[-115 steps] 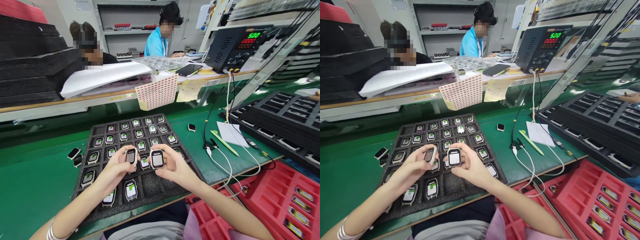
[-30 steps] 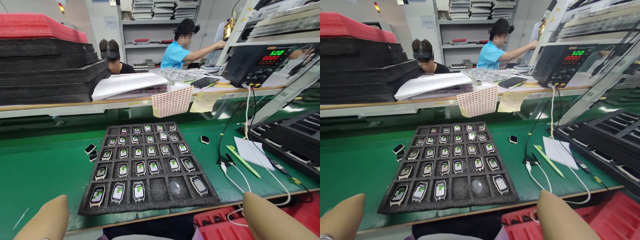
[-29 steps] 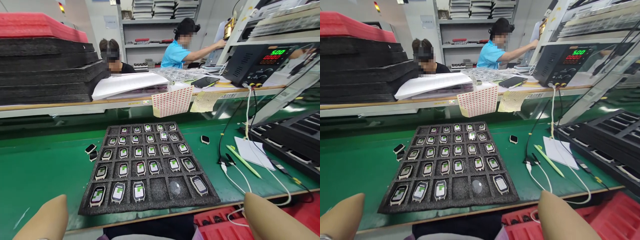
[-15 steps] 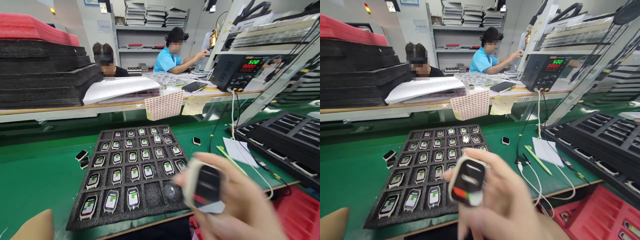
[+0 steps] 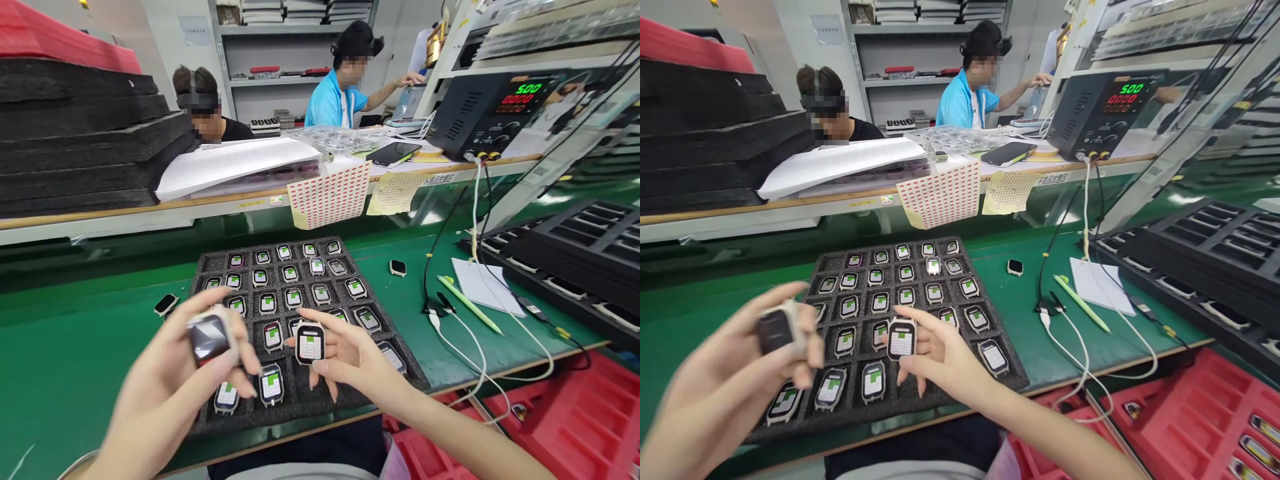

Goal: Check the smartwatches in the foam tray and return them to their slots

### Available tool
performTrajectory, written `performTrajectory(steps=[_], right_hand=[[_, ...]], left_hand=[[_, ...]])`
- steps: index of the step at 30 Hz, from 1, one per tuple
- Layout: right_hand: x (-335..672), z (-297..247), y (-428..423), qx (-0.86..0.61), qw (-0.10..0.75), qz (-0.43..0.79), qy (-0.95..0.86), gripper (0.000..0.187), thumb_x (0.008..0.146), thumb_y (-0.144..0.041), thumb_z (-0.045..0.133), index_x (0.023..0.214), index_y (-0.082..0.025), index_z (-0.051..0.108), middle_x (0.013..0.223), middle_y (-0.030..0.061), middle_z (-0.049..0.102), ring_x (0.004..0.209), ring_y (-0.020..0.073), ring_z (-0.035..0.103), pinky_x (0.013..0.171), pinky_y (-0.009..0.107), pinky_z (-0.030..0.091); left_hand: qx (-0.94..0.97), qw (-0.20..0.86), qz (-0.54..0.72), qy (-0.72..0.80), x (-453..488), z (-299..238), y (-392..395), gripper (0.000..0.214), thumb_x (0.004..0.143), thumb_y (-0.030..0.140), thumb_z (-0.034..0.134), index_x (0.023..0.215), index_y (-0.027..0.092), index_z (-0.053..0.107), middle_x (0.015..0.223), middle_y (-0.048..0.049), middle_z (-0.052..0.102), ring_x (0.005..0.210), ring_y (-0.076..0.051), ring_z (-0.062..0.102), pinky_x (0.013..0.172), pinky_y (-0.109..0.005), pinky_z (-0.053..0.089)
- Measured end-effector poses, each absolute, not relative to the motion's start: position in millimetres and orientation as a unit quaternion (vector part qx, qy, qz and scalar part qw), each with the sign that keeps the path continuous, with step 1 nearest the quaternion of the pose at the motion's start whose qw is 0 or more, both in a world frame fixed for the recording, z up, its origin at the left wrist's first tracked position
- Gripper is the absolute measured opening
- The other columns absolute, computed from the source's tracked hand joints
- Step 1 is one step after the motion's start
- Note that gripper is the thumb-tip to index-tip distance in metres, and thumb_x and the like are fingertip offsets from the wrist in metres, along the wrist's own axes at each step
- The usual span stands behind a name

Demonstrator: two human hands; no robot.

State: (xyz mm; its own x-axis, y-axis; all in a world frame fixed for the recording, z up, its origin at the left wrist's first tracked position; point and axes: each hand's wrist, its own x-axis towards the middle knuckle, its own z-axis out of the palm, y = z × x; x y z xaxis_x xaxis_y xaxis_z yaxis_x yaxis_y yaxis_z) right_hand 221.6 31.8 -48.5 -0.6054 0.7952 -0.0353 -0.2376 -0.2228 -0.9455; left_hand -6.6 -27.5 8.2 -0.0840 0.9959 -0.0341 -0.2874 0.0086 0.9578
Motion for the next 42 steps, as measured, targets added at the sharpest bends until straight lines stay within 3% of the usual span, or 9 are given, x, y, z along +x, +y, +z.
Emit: performTrajectory(steps=[4,9,13,21,31,37,42], right_hand=[[221.9,-48.4,33.1,-0.277,0.360,0.718,-0.527,0.065,0.078,-0.013,0.065,0.137,-0.021,0.040,0.108,0.0113,0.064,0.068,0.0141,0.066,0.044,0.015,0.047],[222.9,-50.3,34.7,-0.328,0.378,0.656,-0.566,0.046,0.086,-0.025,0.062,0.129,-0.017,0.048,0.100,0.0122,0.068,0.054,0.0101,0.061,0.039,0.014,0.040],[222.4,-51.6,38.1,-0.362,0.388,0.624,-0.574,0.038,0.088,-0.027,0.061,0.123,-0.016,0.052,0.091,0.0106,0.071,0.045,0.0069,0.055,0.037,0.014,0.036],[223.6,-49.8,36.4,-0.343,0.387,0.649,-0.558,0.046,0.086,-0.025,0.063,0.129,-0.017,0.050,0.097,0.0115,0.069,0.052,0.0104,0.060,0.040,0.016,0.041],[228.0,-60.3,39.2,-0.310,0.358,0.690,-0.547,0.063,0.080,-0.026,0.072,0.136,-0.020,0.043,0.104,0.0137,0.066,0.064,0.0180,0.067,0.041,0.021,0.050],[227.4,-57.3,35.7,-0.284,0.386,0.702,-0.527,0.056,0.081,-0.020,0.065,0.134,-0.020,0.047,0.107,0.0129,0.066,0.066,0.0177,0.067,0.045,0.021,0.049],[226.0,-55.3,34.2,-0.299,0.396,0.685,-0.534,0.045,0.087,-0.029,0.060,0.129,-0.018,0.051,0.101,0.0129,0.068,0.058,0.0163,0.066,0.043,0.022,0.049]], left_hand=[[0.411,0.629,0.517,0.409,17.7,-7.1,1.5,0.044,0.083,0.017,0.064,0.124,0.023,0.047,0.094,-0.0049,0.059,0.077,-0.017,0.063,0.064,-0.027,0.056],[0.446,0.672,0.481,0.344,18.4,-36.7,12.6,0.057,0.079,0.012,0.066,0.129,0.026,0.042,0.102,-0.0057,0.057,0.090,-0.021,0.062,0.078,-0.034,0.055],[0.454,0.682,0.478,0.316,16.7,-44.4,13.0,0.054,0.082,0.012,0.063,0.130,0.026,0.041,0.105,-0.0073,0.057,0.095,-0.022,0.061,0.084,-0.038,0.053],[0.454,0.681,0.464,0.338,16.5,-41.7,14.7,0.038,0.093,0.022,0.048,0.130,0.022,0.041,0.100,-0.0081,0.057,0.085,-0.020,0.063,0.072,-0.035,0.056],[0.447,0.689,0.493,0.287,12.9,-46.7,16.6,0.055,0.081,0.013,0.062,0.131,0.025,0.042,0.104,-0.0069,0.057,0.090,-0.022,0.061,0.076,-0.037,0.056],[0.450,0.660,0.494,0.343,15.7,-39.6,13.1,0.061,0.082,0.016,0.065,0.135,0.026,0.038,0.099,-0.0053,0.057,0.084,-0.018,0.063,0.072,-0.031,0.056],[0.462,0.641,0.511,0.340,13.1,-36.1,13.0,0.057,0.082,0.016,0.064,0.133,0.025,0.040,0.098,-0.0050,0.057,0.081,-0.017,0.062,0.069,-0.029,0.056]])
